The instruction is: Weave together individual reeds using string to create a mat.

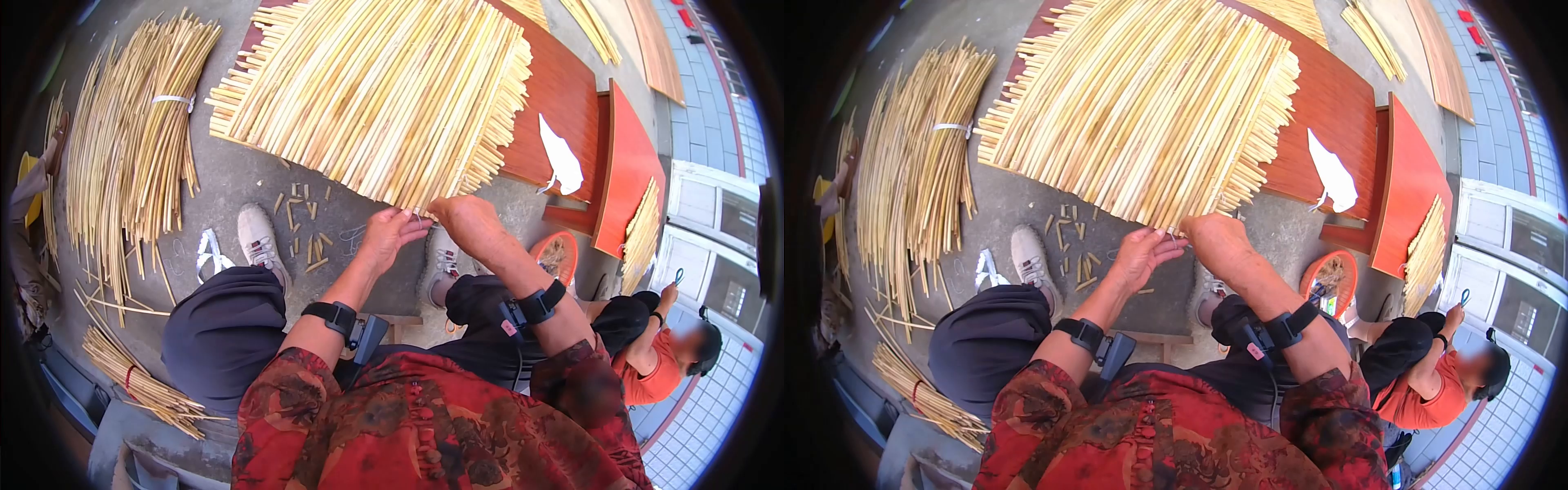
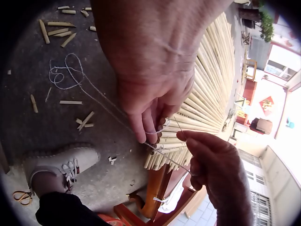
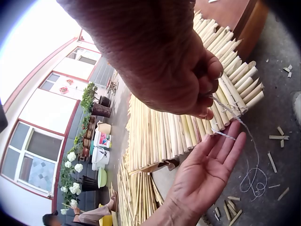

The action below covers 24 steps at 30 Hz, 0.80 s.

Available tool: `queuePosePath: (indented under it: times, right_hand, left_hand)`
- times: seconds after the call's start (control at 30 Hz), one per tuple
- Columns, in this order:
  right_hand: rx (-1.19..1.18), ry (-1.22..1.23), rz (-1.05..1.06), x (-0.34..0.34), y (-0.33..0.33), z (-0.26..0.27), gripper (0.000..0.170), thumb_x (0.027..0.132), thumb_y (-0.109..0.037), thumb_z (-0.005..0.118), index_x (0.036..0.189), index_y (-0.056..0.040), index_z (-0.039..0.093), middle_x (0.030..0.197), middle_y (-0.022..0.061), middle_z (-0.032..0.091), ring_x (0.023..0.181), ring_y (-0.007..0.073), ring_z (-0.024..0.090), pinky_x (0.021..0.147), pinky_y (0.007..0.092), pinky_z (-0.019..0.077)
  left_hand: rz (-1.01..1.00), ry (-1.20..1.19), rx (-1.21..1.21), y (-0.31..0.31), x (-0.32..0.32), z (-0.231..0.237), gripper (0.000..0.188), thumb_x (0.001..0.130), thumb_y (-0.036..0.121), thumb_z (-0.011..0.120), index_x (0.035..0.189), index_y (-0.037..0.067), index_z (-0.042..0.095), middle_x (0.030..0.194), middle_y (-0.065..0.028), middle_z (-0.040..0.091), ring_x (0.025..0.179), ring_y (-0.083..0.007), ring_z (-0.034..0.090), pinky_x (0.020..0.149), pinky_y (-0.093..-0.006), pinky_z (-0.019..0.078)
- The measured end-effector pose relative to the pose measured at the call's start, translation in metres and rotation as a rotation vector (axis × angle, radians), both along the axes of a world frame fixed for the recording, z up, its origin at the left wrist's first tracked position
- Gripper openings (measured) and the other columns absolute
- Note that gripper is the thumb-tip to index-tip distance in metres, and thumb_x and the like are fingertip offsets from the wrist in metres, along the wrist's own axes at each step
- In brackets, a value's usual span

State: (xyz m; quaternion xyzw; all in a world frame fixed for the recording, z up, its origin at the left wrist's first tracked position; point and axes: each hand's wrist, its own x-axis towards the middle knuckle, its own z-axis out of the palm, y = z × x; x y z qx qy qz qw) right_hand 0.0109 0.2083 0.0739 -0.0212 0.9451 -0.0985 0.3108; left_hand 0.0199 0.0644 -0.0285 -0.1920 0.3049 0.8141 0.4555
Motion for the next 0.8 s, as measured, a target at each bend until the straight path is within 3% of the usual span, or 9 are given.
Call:
queuePosePath:
  times: [0.8]
  right_hand:
    - [0.023, -0.016, 0.004, -0.0015, -0.0019, 0.0018, 0.021, 0.082, -0.019, 0.045, 0.088, -0.0101, 0.062, 0.072, 0.0174, 0.061, 0.074, 0.033, 0.06, 0.065, 0.0421, 0.047]
  left_hand:
    - [-0.024, 0.015, -0.006, -0.0007, -0.0021, -0.0025, 0.027, 0.09, 0.012, 0.043, 0.107, -0.008, 0.047, 0.103, -0.0198, 0.055, 0.1, -0.0299, 0.056, 0.086, -0.0383, 0.0467]
